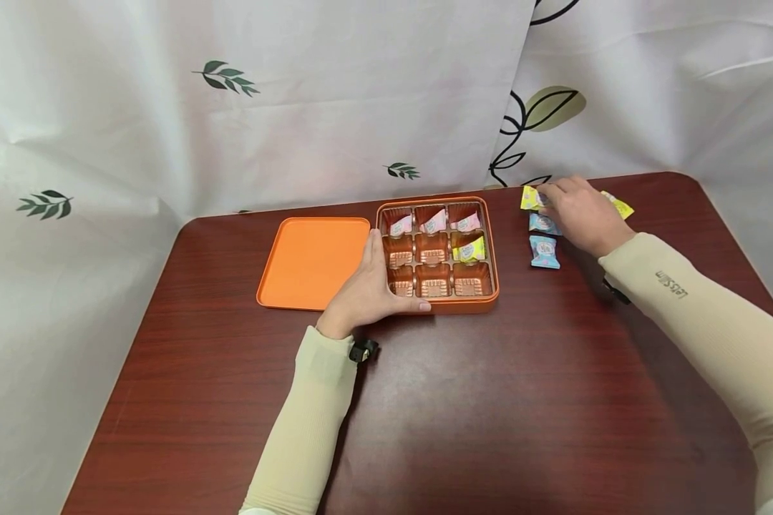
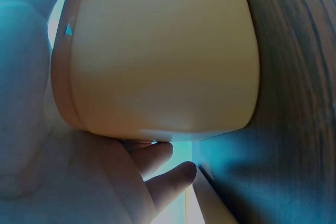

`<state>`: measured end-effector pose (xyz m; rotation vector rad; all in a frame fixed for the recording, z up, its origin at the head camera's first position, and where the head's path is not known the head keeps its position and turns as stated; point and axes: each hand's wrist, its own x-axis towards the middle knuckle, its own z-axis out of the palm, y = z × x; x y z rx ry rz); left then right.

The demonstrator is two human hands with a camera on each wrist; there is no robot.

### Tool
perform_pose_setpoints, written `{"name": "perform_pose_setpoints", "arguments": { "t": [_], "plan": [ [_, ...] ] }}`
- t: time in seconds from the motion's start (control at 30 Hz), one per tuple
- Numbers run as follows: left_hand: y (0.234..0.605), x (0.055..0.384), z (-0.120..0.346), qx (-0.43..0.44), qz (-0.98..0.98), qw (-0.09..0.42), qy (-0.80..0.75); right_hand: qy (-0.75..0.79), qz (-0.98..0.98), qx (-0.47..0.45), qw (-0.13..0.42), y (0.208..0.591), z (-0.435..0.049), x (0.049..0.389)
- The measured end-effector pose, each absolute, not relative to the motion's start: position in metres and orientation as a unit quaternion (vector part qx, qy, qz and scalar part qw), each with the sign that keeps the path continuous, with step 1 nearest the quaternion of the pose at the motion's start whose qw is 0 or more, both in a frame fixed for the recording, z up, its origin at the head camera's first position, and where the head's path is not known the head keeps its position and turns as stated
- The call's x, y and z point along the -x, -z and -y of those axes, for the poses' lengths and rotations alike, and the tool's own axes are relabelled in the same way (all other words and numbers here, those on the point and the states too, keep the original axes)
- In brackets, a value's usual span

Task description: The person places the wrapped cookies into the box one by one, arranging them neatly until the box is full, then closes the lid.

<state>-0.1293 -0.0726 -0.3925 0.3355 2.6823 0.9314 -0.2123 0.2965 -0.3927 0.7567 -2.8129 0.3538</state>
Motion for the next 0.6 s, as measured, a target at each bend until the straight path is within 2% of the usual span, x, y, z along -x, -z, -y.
{"name": "perform_pose_setpoints", "arguments": {
  "t": [0.6],
  "plan": [
    [0.391, 0.128, 0.072, -0.117, -0.929, 0.14, -0.321, -0.136, 0.95, -0.245, 0.139, 0.389, -0.28, 0.198]
  ]
}}
